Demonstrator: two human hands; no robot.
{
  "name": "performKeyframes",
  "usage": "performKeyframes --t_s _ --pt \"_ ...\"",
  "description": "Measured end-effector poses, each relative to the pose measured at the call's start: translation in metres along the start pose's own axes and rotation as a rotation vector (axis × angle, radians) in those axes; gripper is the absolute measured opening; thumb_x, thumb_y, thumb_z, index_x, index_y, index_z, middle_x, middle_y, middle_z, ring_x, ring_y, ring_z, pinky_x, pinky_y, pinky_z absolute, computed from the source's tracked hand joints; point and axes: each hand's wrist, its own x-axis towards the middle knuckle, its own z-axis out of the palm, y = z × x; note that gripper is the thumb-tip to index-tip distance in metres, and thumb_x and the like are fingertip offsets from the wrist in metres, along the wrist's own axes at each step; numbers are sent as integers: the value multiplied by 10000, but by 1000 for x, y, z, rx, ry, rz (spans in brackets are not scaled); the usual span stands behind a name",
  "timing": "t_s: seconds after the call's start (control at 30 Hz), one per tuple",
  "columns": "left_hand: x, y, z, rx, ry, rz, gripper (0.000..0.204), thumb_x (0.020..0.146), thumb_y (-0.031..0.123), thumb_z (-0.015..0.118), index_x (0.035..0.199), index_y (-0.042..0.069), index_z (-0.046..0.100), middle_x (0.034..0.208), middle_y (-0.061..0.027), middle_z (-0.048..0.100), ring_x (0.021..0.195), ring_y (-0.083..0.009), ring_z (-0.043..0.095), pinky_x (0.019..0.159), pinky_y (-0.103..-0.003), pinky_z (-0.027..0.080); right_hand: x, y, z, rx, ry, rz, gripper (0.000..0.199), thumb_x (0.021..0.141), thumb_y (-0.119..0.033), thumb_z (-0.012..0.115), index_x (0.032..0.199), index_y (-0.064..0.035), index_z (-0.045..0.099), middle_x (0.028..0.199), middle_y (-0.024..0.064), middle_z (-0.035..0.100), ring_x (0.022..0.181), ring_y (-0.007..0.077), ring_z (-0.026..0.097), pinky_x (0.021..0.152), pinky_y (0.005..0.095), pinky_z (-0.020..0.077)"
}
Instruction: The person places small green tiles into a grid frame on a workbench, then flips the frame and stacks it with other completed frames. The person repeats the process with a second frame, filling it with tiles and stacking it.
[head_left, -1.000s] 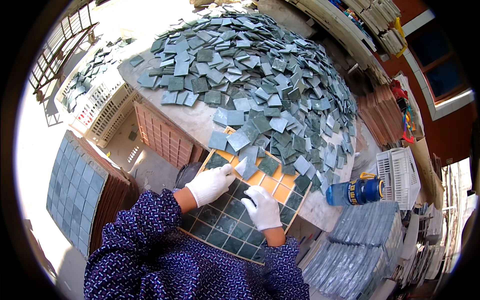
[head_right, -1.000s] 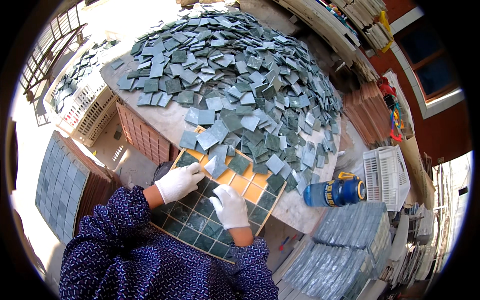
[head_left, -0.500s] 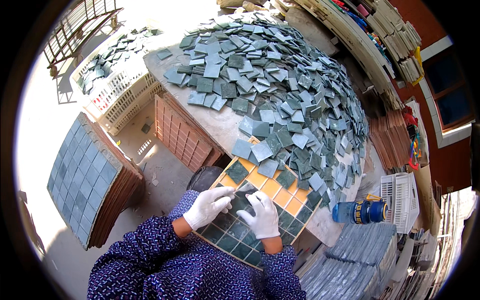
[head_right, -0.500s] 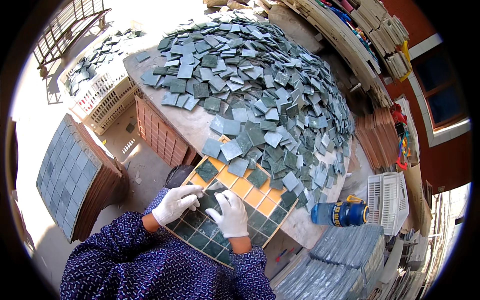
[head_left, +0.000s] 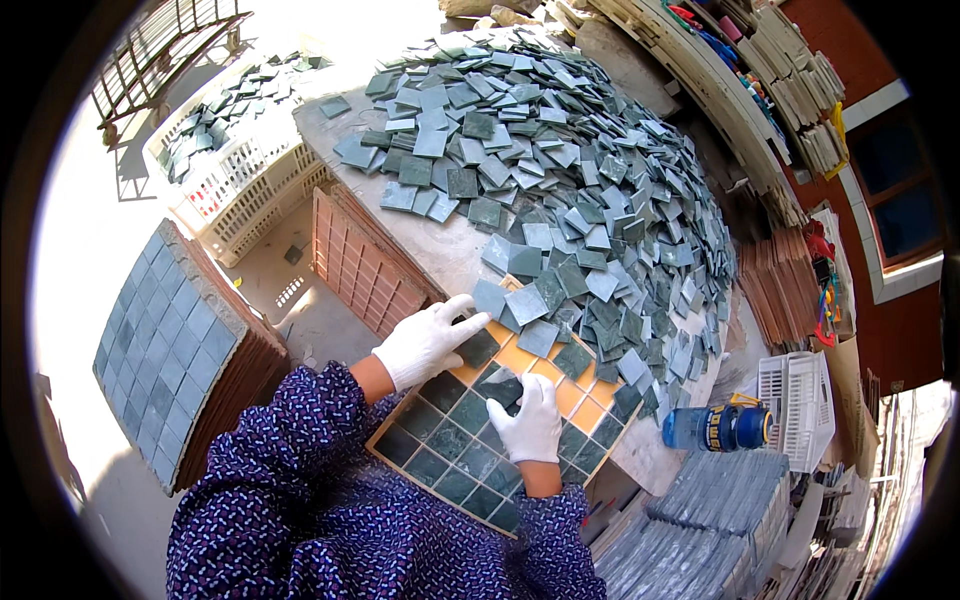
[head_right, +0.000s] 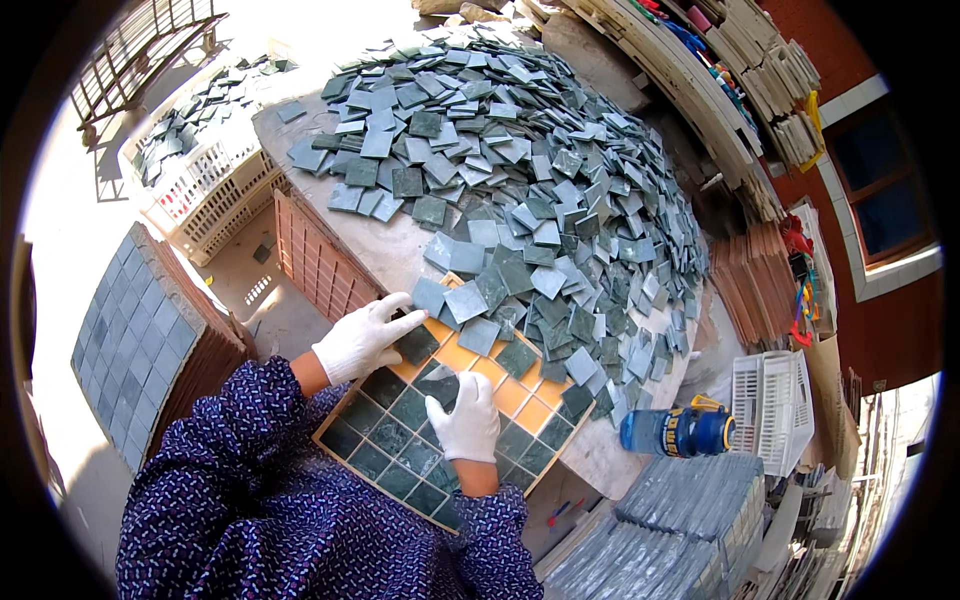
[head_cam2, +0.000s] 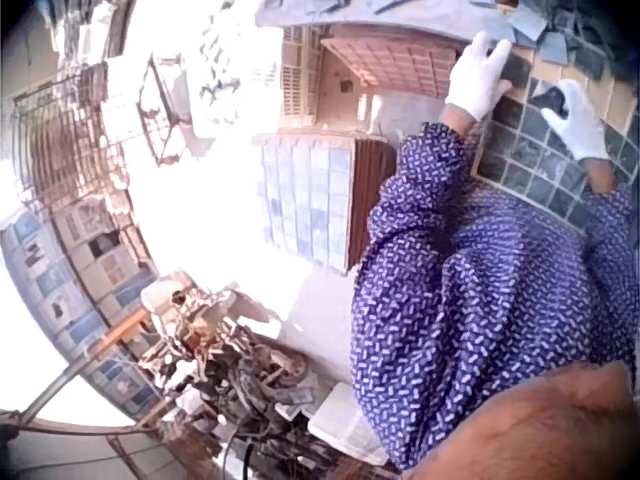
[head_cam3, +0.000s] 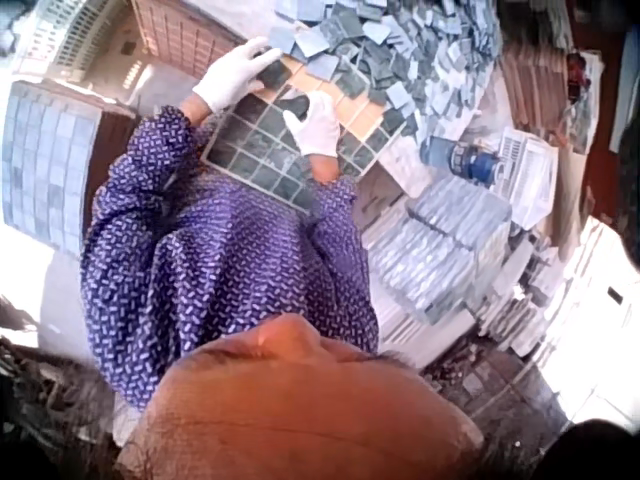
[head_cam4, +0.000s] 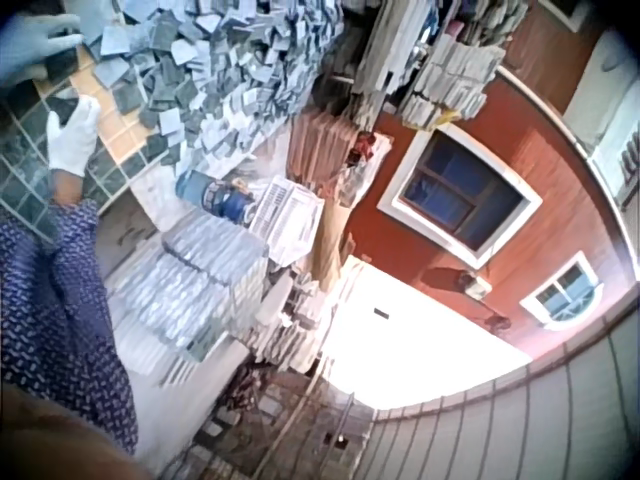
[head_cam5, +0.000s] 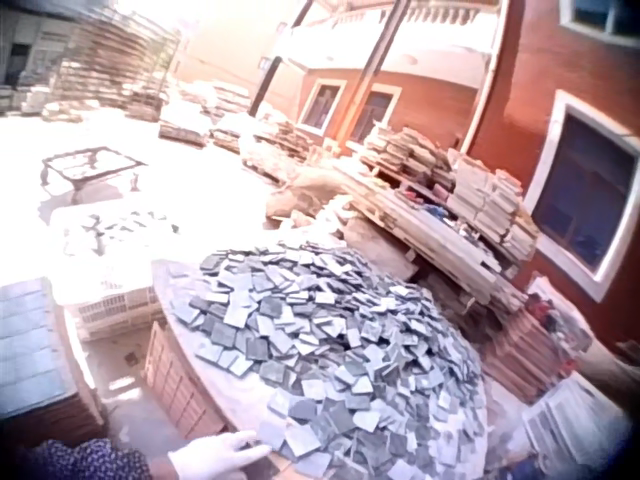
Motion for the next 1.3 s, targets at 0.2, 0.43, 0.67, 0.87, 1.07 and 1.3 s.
performKeyframes --t_s 0.2,0.43,0.67,0.87,1.07,1.3 --pt "11 -1 5 17 -83 91 527 735 110 715 1211 30 505 1208 -159 465 1023 -320 581 848 -364 520 18 -17 -65 -287 -491 127 523 715 -339 748 1127 -66 576 1112 194 597 964 335 639 846 445 508" --pt "5 -23 36 82 -63 132 438 810 108 625 1235 93 520 1183 -159 480 980 -334 604 820 -405 523 129 -146 -87 285 259 -541 677 713 -239 813 1268 12 518 1131 176 611 917 242 661 785 325 554" --pt "32 2 -5 92 -264 55 579 695 146 763 1211 71 513 1145 -140 481 1056 -325 563 861 -400 504 142 -80 -97 152 182 -253 429 757 -209 758 1125 -49 607 1075 135 641 822 219 662 735 344 540" --pt "-9 10 -2 32 -158 -3 541 683 193 776 1144 63 526 1154 -134 517 1044 -330 557 876 -408 487 129 -45 -15 -196 -45 -391 522 757 -247 749 1206 -66 554 1233 122 561 1019 320 596 872 413 498" --pt "-28 0 0 -62 -109 -14 528 708 186 769 1144 54 503 1103 -135 517 1018 -331 565 847 -406 494 136 -60 -4 -250 -189 -276 539 715 -212 765 1184 -61 545 1145 150 591 1086 345 563 919 424 476" --pt "-9 -10 2 -106 -201 58 564 715 207 763 1207 65 527 1226 -152 486 1122 -334 533 923 -396 488 71 -30 -25 273 80 -118 576 683 -212 795 1186 -44 572 1099 136 605 840 230 604 770 347 507"
